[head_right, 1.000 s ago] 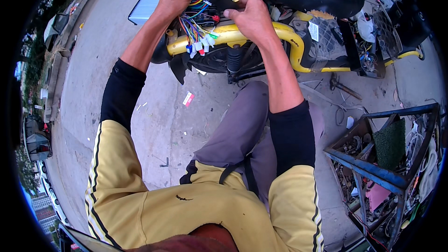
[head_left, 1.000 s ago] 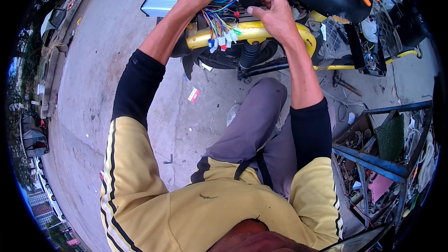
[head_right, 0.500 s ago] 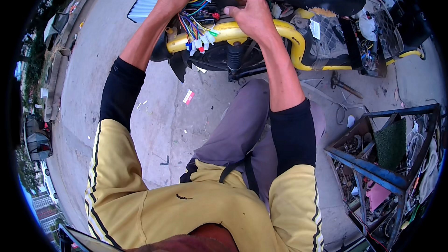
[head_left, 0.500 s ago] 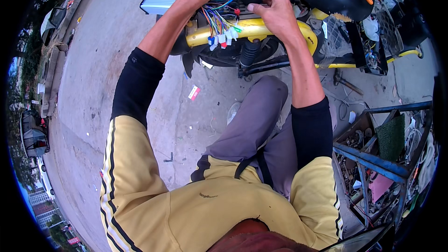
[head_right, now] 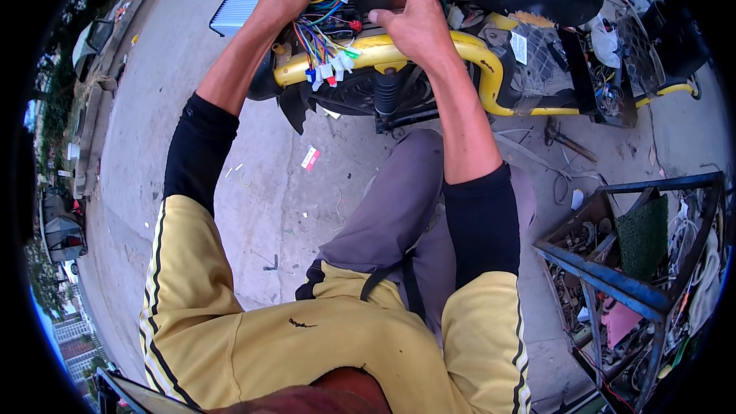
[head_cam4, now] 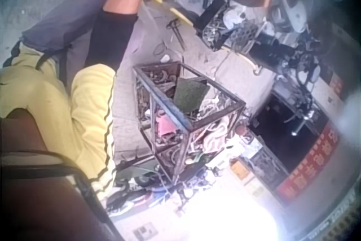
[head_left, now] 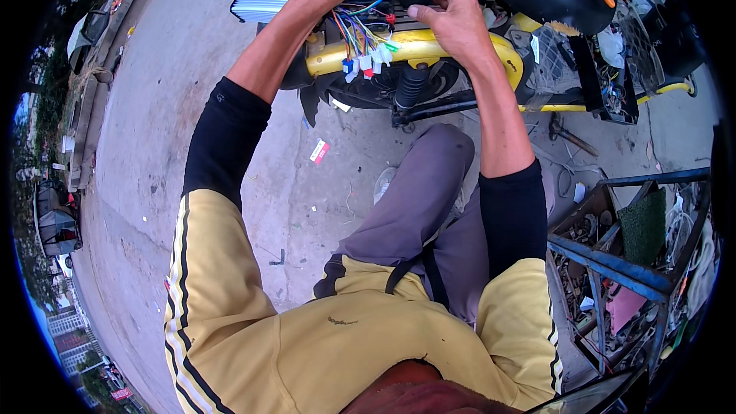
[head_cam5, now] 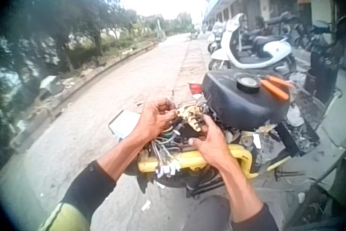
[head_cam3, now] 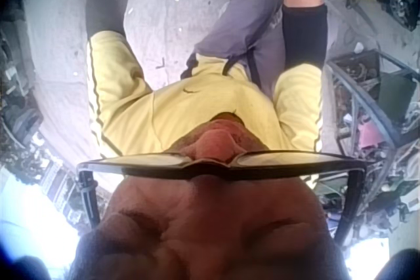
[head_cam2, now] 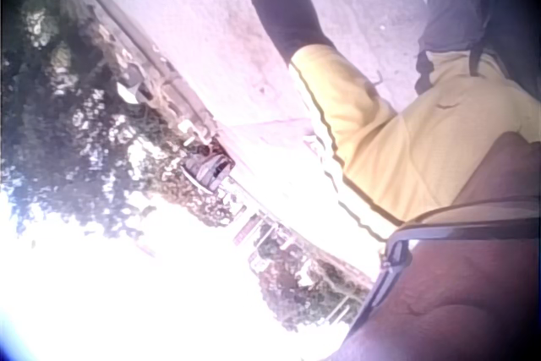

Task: The person works on the exposed wiring harness of a yellow scooter, separating and connecting individual wires to a terminal block. They repeatedly adjust wire positions and secure connections by hand while seated on the scooter seat.

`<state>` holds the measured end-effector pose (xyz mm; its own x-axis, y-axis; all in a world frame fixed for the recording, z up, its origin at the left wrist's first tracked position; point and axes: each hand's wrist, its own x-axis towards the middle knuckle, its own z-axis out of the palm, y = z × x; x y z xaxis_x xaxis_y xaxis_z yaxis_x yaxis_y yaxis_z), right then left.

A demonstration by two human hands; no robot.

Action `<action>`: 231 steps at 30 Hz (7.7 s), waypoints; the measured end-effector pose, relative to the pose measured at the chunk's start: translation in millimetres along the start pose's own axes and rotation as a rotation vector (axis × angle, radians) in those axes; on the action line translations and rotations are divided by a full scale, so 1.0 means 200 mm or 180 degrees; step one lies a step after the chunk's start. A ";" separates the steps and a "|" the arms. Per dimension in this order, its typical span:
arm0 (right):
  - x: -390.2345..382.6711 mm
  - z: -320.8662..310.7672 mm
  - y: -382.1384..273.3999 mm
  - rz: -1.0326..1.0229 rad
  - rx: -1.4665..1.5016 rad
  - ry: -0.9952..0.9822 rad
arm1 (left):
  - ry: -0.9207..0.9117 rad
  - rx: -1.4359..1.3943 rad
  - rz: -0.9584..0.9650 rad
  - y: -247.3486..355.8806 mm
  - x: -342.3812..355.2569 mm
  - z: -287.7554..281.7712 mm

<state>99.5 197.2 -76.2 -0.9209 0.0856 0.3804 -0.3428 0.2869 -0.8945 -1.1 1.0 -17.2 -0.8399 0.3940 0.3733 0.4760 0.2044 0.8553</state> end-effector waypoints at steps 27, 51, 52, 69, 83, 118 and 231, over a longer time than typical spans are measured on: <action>-0.01 -0.02 -0.12 0.0469 0.0648 -0.0157 | 0.0000 -0.0088 -0.0240 0.05 -0.02 0.00; -0.01 -0.03 -0.14 0.0435 0.0640 -0.0170 | -0.0067 -0.0423 -0.0201 0.02 -0.01 0.01; -0.01 -0.03 -0.15 0.0426 0.0605 -0.0177 | -0.0063 -0.0396 -0.0203 0.02 -0.01 0.01; -0.01 -0.02 -0.11 0.0410 0.0561 -0.0093 | -0.0078 -0.0280 -0.0203 0.04 -0.02 0.01; -0.01 -0.03 -0.14 0.0440 0.0405 -0.0099 | -0.0013 -0.0088 -0.0083 0.03 -0.02 0.01; -0.02 -0.02 -0.04 0.0106 0.0084 -0.0038 | 0.0033 0.0109 -0.0206 0.10 -0.07 0.04; 0.00 -0.02 -0.04 0.0363 0.0694 -0.0251 | -0.0259 0.0142 -0.0327 0.12 -0.01 -0.02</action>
<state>103.4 198.0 -68.5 -0.9645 0.0285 0.2624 -0.2601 0.0664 -0.9633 12.4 2.3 4.2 -0.8617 0.4400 0.2527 0.4014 0.2865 0.8700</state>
